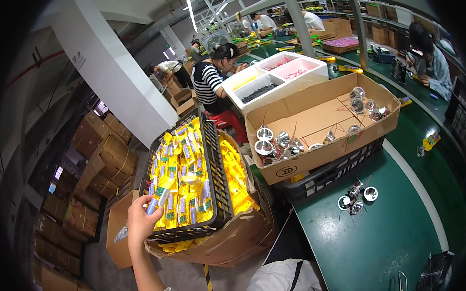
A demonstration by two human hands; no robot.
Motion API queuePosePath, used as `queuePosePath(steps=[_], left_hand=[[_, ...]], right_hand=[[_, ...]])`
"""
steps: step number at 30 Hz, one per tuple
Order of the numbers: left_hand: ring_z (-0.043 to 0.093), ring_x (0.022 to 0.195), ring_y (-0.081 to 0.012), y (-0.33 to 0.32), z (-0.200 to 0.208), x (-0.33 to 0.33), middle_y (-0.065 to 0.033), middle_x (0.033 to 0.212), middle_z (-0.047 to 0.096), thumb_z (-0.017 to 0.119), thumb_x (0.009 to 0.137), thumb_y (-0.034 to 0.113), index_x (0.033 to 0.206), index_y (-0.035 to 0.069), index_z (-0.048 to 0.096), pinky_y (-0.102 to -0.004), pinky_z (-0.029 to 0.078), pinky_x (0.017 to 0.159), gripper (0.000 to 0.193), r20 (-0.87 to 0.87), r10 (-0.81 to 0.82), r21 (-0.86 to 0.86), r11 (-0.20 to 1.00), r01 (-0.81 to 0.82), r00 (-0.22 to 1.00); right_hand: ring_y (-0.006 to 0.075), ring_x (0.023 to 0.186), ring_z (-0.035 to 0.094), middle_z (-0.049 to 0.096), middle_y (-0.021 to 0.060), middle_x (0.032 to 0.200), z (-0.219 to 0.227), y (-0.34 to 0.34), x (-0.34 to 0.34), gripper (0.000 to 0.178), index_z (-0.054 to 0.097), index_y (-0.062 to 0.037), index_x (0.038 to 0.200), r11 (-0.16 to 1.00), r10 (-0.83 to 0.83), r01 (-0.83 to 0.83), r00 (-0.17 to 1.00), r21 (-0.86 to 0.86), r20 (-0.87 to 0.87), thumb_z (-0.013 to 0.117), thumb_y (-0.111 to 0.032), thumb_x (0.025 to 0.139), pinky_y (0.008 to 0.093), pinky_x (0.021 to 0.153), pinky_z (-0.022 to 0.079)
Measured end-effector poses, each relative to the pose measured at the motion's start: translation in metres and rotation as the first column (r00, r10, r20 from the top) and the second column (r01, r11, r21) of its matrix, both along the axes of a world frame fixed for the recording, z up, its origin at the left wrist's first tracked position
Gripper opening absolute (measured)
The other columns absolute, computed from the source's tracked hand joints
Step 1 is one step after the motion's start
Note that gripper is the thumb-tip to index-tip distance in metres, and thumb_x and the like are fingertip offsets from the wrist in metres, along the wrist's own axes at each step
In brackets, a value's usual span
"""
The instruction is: The person solders wires onto flashlight circuit boards using a soldering iron, retrieves additional flashlight casings from a bin and reflectors from a box, and places finished flashlight assemblies onto a conveyor belt.
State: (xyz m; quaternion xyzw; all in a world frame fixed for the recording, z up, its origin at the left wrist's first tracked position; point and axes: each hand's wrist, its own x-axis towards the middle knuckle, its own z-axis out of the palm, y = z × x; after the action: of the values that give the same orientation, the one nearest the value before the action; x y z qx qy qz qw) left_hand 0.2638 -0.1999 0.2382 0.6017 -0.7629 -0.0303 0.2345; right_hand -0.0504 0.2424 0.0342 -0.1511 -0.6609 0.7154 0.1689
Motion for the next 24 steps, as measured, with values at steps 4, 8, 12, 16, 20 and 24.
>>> queuePosePath(steps=[4,8,12,16,20,24], left_hand=[[0.061,0.079,-0.0280,-0.007,-0.016,0.023,-0.0186,0.090,0.061,0.067,0.066,0.019,0.092,-0.006,0.059,-0.0346,0.047,0.072,0.037,0.001,0.080,-0.013,0.997,-0.080,0.997],[0.060,0.078,-0.0230,0.013,-0.023,0.011,-0.0159,0.088,0.062,0.066,0.068,0.017,0.095,-0.005,0.059,-0.0325,0.047,0.070,0.036,-0.047,0.106,-0.017,0.994,-0.107,0.993],[0.059,0.077,-0.0196,0.049,-0.024,-0.041,-0.0111,0.089,0.062,0.072,0.063,0.017,0.097,0.001,0.061,-0.0299,0.048,0.068,0.040,-0.211,-0.301,0.047,0.947,0.317,0.930],[0.057,0.090,-0.0264,0.076,-0.052,-0.155,-0.0106,0.097,0.060,0.073,0.063,0.020,0.102,0.005,0.059,-0.0351,0.047,0.079,0.044,-0.148,-0.905,0.058,0.394,0.917,0.398],[0.051,0.087,-0.0208,0.132,-0.126,-0.247,-0.0050,0.087,0.054,0.067,0.062,0.015,0.086,0.008,0.054,-0.0337,0.042,0.075,0.028,0.112,-0.991,0.018,-0.068,0.997,-0.070],[0.050,0.090,-0.0173,0.189,-0.184,-0.348,-0.0012,0.089,0.055,0.064,0.066,0.014,0.086,0.012,0.054,-0.0349,0.041,0.083,0.022,0.398,-0.847,0.119,-0.332,0.936,-0.352]], right_hand=[[0.0136,0.046,0.045,0.050,0.0096,0.062,-0.009,0.001,-0.003,0.030,0.043,-0.0036,0.099,1.000,-0.007,0.006,1.000,-0.025,-0.020,0.062,-0.018,0.082,0.0238,0.036,0.034],[0.0134,0.045,0.044,0.050,0.0097,0.062,-0.012,0.004,-0.002,0.031,0.042,-0.0042,0.100,0.999,0.008,-0.010,0.999,-0.041,-0.049,0.063,-0.018,0.081,0.0234,0.035,0.034],[0.0130,0.045,0.045,0.051,0.0098,0.062,-0.013,0.011,-0.003,0.032,0.041,-0.0046,0.101,0.998,0.020,-0.024,0.997,-0.050,-0.077,0.063,-0.018,0.081,0.0232,0.034,0.033],[0.0128,0.046,0.044,0.051,0.0082,0.065,-0.001,0.020,0.002,0.031,0.043,-0.0049,0.103,0.994,-0.091,0.096,0.993,0.056,-0.080,0.059,-0.024,0.084,0.0219,0.034,0.032],[0.0150,0.056,0.048,0.052,0.0053,0.071,0.009,0.022,0.014,0.031,0.049,-0.0079,0.099,0.993,-0.087,0.090,0.995,0.071,-0.040,0.054,-0.035,0.085,0.0274,0.046,0.041],[0.0218,0.081,0.051,0.056,0.0027,0.085,-0.104,0.190,-0.026,0.043,0.055,-0.0131,0.097,0.979,0.156,-0.061,0.837,-0.193,0.524,0.051,-0.052,0.078,0.0479,0.079,0.040]])
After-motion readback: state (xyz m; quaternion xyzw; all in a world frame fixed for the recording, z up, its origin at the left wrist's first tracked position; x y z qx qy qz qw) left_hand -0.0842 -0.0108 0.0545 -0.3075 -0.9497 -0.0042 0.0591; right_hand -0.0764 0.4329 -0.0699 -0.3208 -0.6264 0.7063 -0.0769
